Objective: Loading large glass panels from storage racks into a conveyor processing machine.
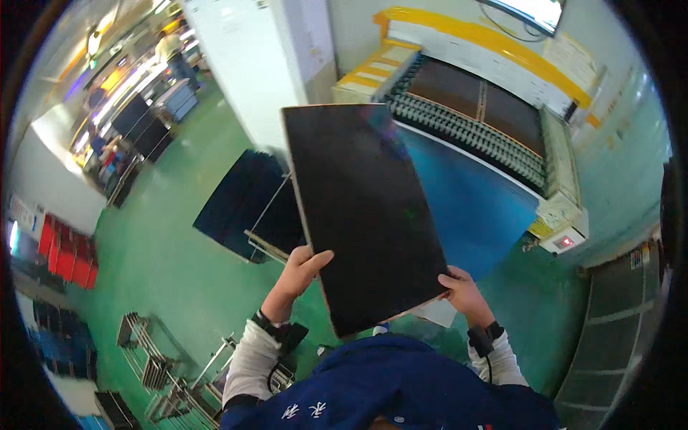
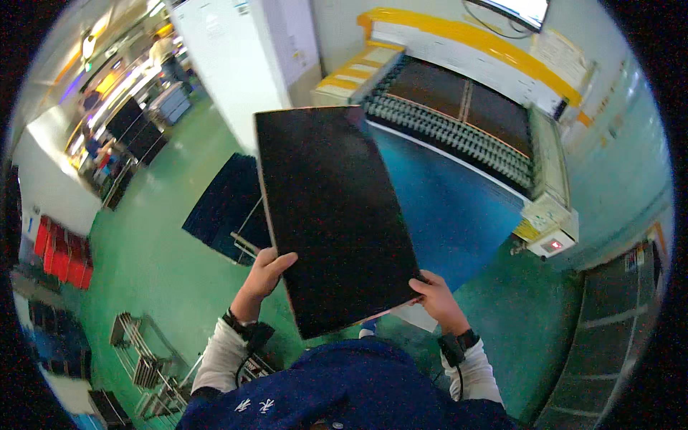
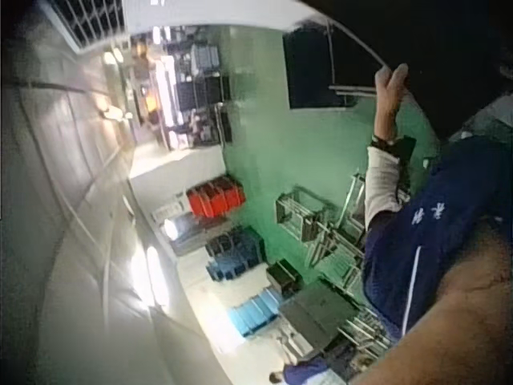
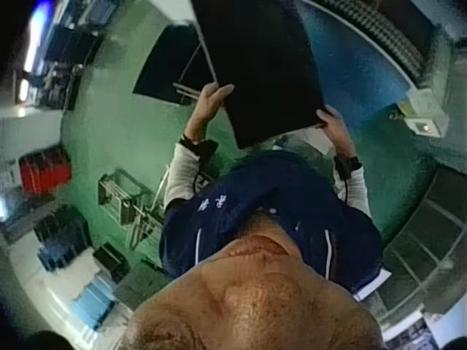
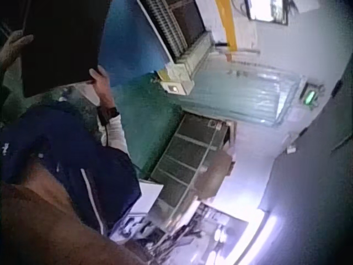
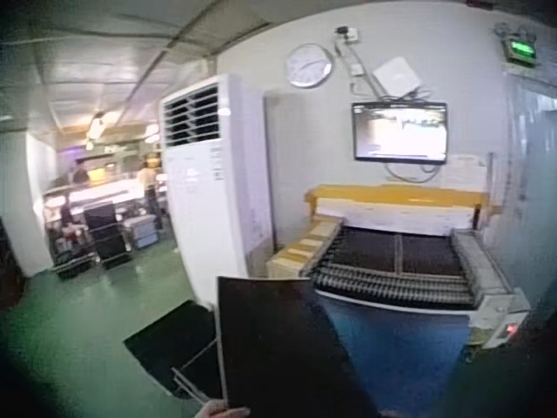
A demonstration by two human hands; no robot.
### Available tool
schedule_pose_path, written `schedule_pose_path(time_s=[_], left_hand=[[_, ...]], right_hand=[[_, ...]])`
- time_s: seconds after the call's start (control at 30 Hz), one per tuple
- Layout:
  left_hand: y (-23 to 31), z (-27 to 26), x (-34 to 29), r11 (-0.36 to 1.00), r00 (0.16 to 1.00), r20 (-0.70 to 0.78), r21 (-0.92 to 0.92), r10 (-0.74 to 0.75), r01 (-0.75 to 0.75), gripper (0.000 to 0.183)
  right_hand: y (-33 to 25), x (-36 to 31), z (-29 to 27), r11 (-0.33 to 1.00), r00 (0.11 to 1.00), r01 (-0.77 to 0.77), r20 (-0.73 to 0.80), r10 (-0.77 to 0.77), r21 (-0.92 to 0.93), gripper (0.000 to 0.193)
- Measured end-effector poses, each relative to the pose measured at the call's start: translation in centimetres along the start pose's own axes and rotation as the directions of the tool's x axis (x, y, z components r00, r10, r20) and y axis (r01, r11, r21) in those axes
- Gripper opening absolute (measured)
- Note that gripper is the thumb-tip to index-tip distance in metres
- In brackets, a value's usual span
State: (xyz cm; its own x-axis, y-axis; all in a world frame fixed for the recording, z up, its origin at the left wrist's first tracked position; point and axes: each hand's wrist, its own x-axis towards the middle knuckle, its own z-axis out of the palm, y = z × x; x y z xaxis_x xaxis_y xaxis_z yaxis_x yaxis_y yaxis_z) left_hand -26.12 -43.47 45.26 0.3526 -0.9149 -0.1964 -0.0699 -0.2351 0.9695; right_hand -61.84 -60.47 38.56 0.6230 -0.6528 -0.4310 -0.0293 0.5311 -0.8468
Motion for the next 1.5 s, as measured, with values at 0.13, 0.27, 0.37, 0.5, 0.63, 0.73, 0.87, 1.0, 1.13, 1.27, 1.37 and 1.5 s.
schedule_pose_path(time_s=[0.13, 0.27, 0.37, 0.5, 0.63, 0.73, 0.87, 1.0, 1.13, 1.27, 1.37, 1.5], left_hand=[[2.1, 6.9, 7.2, 0.983, 0.985, 0.156, -0.177, 0.070, -0.041, 0.026], [2.5, 12.0, 12.9, 0.919, 0.952, 0.305, -0.368, -0.024, 0.141, 0.022], [1.1, 13.8, 14.6, 0.837, 0.941, 0.332, -0.492, -0.071, 0.237, 0.023], [-2.0, 13.8, 14.3, 0.693, 0.898, 0.405, -0.598, -0.172, 0.403, 0.024], [-3.9, 13.4, 12.4, 0.926, 0.967, 0.252, -0.359, -0.024, 0.117, 0.028], [-3.6, 13.2, 11.5, 0.879, 0.972, 0.194, -0.429, -0.133, 0.206, 0.032], [-2.7, 12.9, 11.9, 0.624, 0.951, 0.249, -0.718, -0.183, 0.308, 0.033], [-2.8, 13.0, 12.8, 0.953, 0.996, 0.088, -0.303, 0.010, 0.017, 0.035], [-2.5, 13.6, 14.4, 0.507, 0.962, 0.216, -0.818, -0.168, 0.272, 0.035], [-1.9, 13.8, 15.3, 0.552, 0.977, 0.124, -0.809, -0.176, 0.202, 0.033], [-2.0, 13.2, 16.3, 0.587, 0.978, 0.091, -0.788, -0.188, 0.186, 0.031], [-2.5, 11.7, 17.7, 0.610, 0.984, 0.119, -0.772, -0.133, 0.176, 0.030]], right_hand=[[0.3, -2.9, -4.9, 0.964, 0.969, 0.182, -0.203, -0.141, 0.195, 0.025], [-0.5, -4.5, -7.5, 0.918, 0.926, 0.310, -0.297, -0.232, 0.249, 0.027], [-1.3, -4.6, -7.6, 0.901, 0.892, 0.341, -0.396, -0.219, 0.269, 0.026], [-2.0, -3.6, -7.4, 0.910, 0.875, 0.359, -0.414, -0.251, 0.208, 0.022], [-2.0, -2.2, -7.3, 0.930, 0.901, 0.297, -0.386, -0.197, 0.217, 0.022], [-2.0, -0.7, -6.6, 0.914, 0.919, 0.287, -0.352, -0.177, 0.288, 0.022], [-2.8, 1.1, -6.4, 0.915, 0.917, 0.284, -0.361, -0.172, 0.287, 0.021], [-3.8, 1.8, -7.6, 0.947, 0.895, 0.274, -0.405, -0.187, 0.169, 0.018], [-4.5, 1.5, -10.1, 0.933, 0.870, 0.317, -0.445, -0.214, 0.171, 0.014], [-4.7, 0.4, -13.1, 0.816, 0.814, 0.429, -0.557, -0.164, 0.387, 0.018], [-4.4, -0.6, -15.0, 0.798, 0.770, 0.478, -0.612, -0.181, 0.366, 0.022], [-4.6, -2.2, -17.4, 0.797, 0.758, 0.519, -0.597, -0.261, 0.310, 0.023]])
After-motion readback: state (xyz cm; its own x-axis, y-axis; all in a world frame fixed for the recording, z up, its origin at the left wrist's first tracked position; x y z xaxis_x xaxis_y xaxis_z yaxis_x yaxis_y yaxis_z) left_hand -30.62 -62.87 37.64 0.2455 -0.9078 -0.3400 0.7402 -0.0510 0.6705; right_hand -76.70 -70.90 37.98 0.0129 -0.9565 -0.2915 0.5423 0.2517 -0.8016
